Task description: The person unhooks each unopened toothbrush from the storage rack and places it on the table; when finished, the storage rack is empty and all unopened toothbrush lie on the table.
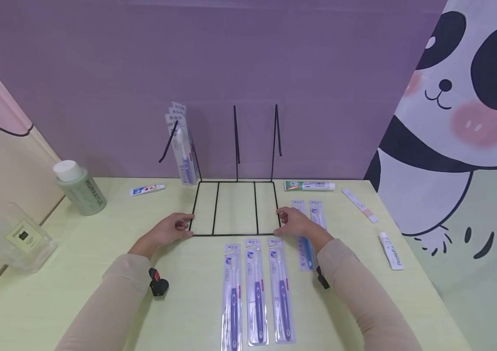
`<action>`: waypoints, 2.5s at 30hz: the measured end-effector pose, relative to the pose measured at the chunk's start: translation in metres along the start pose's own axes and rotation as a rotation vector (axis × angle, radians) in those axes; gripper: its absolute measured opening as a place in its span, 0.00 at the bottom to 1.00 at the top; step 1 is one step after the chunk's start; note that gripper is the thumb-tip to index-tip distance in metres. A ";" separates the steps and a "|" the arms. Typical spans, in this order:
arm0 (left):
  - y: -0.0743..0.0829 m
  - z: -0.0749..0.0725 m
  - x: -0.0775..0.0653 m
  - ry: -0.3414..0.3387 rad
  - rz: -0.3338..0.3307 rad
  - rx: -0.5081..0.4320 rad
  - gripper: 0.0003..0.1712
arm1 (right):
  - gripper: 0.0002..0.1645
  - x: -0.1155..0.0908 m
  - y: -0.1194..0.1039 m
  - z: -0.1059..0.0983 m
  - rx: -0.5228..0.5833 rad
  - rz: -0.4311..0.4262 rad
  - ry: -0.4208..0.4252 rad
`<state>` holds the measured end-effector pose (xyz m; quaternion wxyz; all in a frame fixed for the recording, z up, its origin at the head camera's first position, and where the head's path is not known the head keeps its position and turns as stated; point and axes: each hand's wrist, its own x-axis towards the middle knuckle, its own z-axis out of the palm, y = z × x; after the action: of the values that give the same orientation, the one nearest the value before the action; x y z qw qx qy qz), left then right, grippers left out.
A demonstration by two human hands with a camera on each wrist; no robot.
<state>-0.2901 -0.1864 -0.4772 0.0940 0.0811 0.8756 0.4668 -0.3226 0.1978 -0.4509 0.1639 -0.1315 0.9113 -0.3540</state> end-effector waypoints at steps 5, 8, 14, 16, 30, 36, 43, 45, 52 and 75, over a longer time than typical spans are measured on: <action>0.002 -0.001 0.001 -0.032 -0.004 -0.026 0.32 | 0.44 0.000 0.001 -0.002 -0.008 -0.009 -0.006; 0.005 -0.005 0.006 -0.030 -0.009 -0.073 0.34 | 0.43 0.001 0.004 -0.003 -0.020 -0.012 0.000; 0.027 -0.031 0.018 0.306 0.117 -0.297 0.30 | 0.43 0.006 0.005 0.000 -0.059 -0.045 -0.017; 0.042 -0.041 0.022 0.445 0.198 -0.337 0.27 | 0.43 0.007 0.004 0.000 -0.067 -0.053 -0.020; 0.096 -0.059 0.053 0.688 0.347 -0.438 0.20 | 0.43 0.009 0.008 0.001 -0.073 -0.039 -0.024; 0.097 -0.056 0.052 0.688 0.377 -0.444 0.19 | 0.43 0.008 0.005 0.003 -0.085 -0.018 -0.005; 0.101 -0.057 0.048 0.647 0.358 -0.415 0.19 | 0.42 0.003 0.000 0.004 -0.073 -0.012 -0.003; 0.104 -0.057 0.047 0.627 0.371 -0.405 0.19 | 0.43 0.003 0.000 0.005 -0.073 -0.014 -0.002; 0.111 -0.048 0.036 0.524 0.389 -0.317 0.19 | 0.43 0.002 -0.002 0.004 -0.073 -0.014 -0.001; 0.056 0.022 -0.096 0.025 -0.068 -0.577 0.23 | 0.42 0.003 -0.002 0.004 -0.109 -0.029 -0.019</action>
<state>-0.1884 -0.1597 -0.4341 0.1179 0.0161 0.7101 0.6940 -0.3233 0.1933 -0.4528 0.1600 -0.1567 0.9256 -0.3051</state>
